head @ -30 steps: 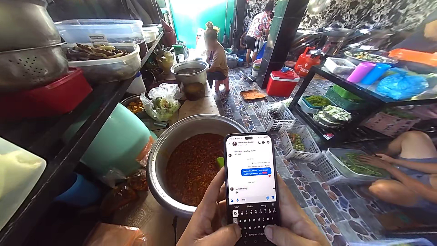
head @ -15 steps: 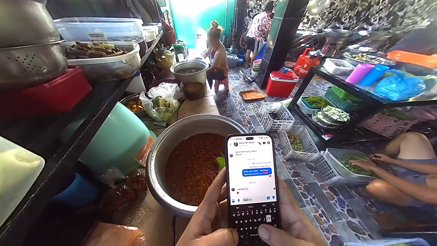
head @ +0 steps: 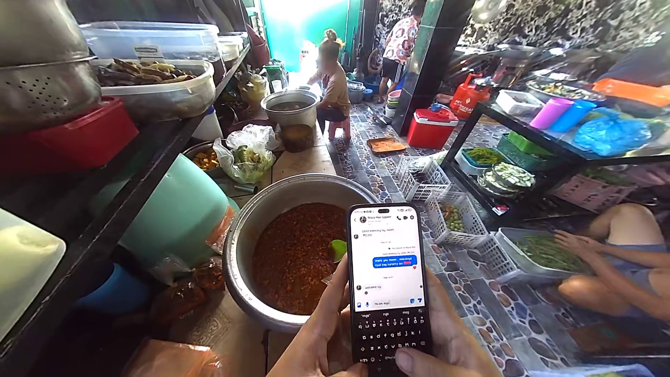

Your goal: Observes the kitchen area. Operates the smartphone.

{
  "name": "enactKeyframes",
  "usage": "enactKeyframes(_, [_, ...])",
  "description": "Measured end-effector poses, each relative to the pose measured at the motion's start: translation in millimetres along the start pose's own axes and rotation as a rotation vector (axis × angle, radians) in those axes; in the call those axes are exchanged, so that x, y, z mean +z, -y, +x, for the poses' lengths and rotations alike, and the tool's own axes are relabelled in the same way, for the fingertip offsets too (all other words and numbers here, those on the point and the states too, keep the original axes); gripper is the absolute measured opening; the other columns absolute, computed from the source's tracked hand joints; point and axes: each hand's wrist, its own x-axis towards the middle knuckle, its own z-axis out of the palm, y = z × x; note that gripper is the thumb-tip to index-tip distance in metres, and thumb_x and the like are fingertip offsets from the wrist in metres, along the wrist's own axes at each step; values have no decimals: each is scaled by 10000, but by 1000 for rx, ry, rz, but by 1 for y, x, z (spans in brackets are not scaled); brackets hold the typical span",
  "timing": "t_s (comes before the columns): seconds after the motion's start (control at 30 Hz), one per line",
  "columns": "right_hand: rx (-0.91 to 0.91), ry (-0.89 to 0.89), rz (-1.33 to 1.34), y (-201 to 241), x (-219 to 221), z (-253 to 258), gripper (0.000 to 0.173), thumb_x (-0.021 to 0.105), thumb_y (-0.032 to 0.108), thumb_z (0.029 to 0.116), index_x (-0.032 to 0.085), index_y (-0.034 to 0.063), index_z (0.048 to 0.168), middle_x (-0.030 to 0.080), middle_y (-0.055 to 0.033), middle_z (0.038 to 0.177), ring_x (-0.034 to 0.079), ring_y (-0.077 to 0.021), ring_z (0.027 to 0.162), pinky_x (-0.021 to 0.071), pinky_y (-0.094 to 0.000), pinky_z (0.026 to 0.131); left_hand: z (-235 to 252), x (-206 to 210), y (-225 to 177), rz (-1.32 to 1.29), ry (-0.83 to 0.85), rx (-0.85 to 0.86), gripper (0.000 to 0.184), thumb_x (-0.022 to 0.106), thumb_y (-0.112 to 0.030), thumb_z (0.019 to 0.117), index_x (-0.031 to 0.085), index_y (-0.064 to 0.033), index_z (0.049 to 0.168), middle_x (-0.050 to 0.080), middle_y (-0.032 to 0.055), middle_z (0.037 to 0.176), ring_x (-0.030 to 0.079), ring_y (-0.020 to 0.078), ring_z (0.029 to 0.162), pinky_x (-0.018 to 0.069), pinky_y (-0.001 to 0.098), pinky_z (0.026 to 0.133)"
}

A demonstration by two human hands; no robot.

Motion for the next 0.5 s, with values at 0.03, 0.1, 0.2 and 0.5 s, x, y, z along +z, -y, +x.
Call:
enactKeyframes(0.03, [3, 0, 18, 1, 0, 0, 1045, 569, -128, 834, -168, 63, 1549, 510, -140, 1474, 667, -329, 1189, 663, -472, 725, 0, -1, 1, -2, 9, -3, 1107, 570, 99, 815, -215, -75, 1575, 310, 117, 1608, 566, 242, 1311, 586, 457, 949])
enactKeyframes(0.1, [1, 13, 55, 1, -3, -1, 1032, 560, -111, 854, -175, 83, 1553, 495, -130, 1495, 644, -336, 1230, 658, -496, 745, 0, -2, 3, -4, 18, -2, 1128, 573, 114, 797, -220, -86, 1575, 323, 130, 1599, 584, 263, 1288, 606, 462, 898])
enactKeyframes(0.2, [-3, 19, 55, 0, -6, -2, 1028, 525, -126, 840, -173, 84, 1565, 472, -128, 1519, 619, -339, 1268, 649, -523, 791, 1, -3, 4, 1, 25, -1, 1135, 595, 101, 813, -219, -93, 1579, 327, 131, 1598, 588, 268, 1285, 613, 465, 891])
enactKeyframes(0.5, [-9, 54, 168, 0, -6, 3, 959, 403, -69, 816, -116, 153, 1591, 469, -73, 1523, 594, -297, 1298, 640, -505, 767, 3, -6, 1, 4, 48, 2, 1088, 538, 84, 831, -216, -124, 1587, 333, 116, 1604, 589, 246, 1276, 604, 446, 893])
